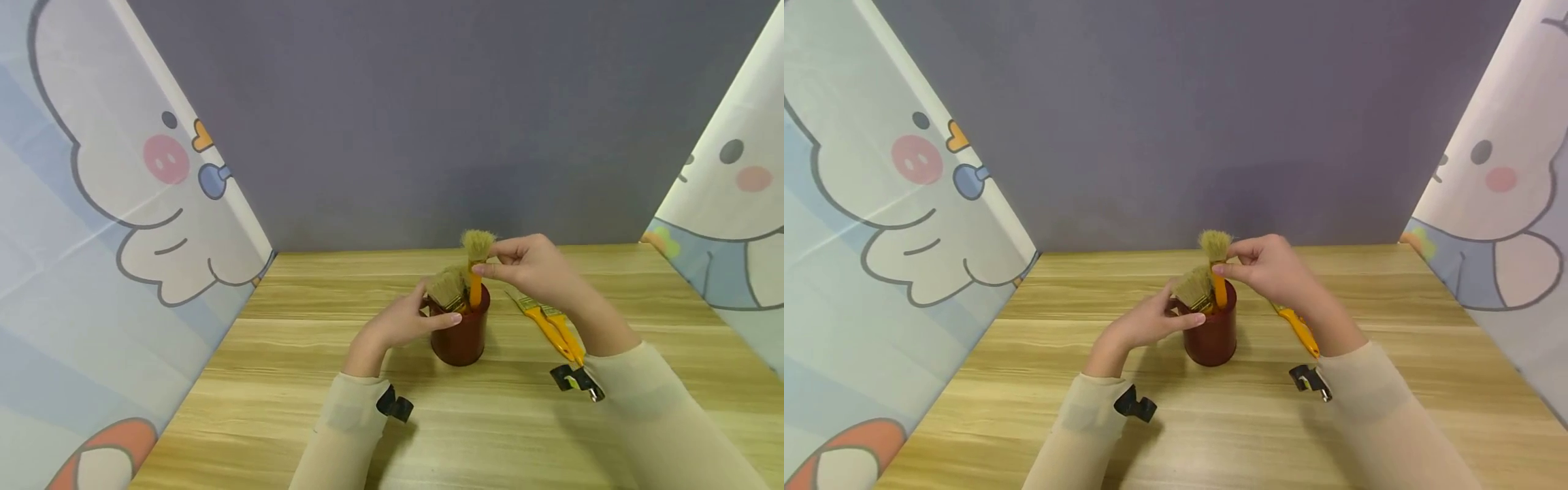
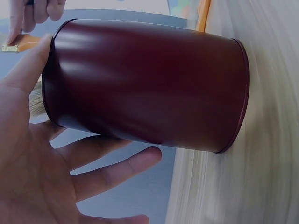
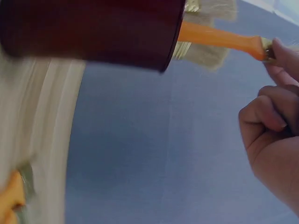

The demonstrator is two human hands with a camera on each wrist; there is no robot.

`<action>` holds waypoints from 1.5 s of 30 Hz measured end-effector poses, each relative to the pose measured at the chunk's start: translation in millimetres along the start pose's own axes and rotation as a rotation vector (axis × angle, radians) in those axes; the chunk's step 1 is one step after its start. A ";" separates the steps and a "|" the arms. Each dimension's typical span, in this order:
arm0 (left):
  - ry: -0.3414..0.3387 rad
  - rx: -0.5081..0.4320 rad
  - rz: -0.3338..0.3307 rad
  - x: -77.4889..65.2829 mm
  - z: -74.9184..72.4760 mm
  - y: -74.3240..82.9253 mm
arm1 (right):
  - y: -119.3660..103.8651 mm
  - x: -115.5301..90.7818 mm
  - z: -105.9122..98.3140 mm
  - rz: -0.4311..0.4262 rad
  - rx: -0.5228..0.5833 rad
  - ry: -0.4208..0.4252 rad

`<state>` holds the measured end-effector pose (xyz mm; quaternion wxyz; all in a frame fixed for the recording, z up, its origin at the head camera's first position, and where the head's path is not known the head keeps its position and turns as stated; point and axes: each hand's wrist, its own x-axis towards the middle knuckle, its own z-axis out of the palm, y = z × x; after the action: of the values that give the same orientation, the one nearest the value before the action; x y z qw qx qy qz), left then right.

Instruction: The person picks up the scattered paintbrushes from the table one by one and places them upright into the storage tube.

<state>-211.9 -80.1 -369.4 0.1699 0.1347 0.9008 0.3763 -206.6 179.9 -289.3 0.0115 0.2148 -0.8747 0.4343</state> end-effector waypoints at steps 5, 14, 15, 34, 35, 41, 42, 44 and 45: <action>0.002 -0.059 0.009 -0.9 -1.6 -4.5 | -0.5 -2.6 12.1 0.089 0.039 0.057; 0.008 -0.114 0.040 1.0 2.1 -9.4 | 7.3 -9.8 36.5 0.140 0.058 0.104; 0.009 -0.114 0.044 1.6 2.4 -8.9 | 8.4 -10.1 37.4 0.139 0.056 0.107; 0.014 -0.111 0.050 0.8 0.5 -2.6 | 7.1 -8.7 27.3 0.200 0.139 0.139; 0.012 -0.110 0.049 0.6 0.5 -2.4 | 7.3 -8.6 27.4 0.205 0.134 0.134; 0.011 -0.114 0.043 -0.5 0.6 -2.4 | 12.0 -5.0 30.0 0.203 0.079 0.129; 0.011 -0.116 0.044 -0.7 0.7 -2.5 | 13.7 -4.5 30.6 0.199 0.066 0.135; 0.011 -0.118 0.048 -1.2 0.9 -2.7 | 18.2 -3.7 32.0 0.181 0.043 0.148; 0.011 -0.119 0.051 -1.5 1.1 -2.7 | 21.0 -3.4 32.8 0.167 0.033 0.156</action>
<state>-210.4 -81.8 -371.8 0.1629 0.1454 0.8740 0.4342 -206.1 167.2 -326.2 0.0398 0.1071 -0.8787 0.4635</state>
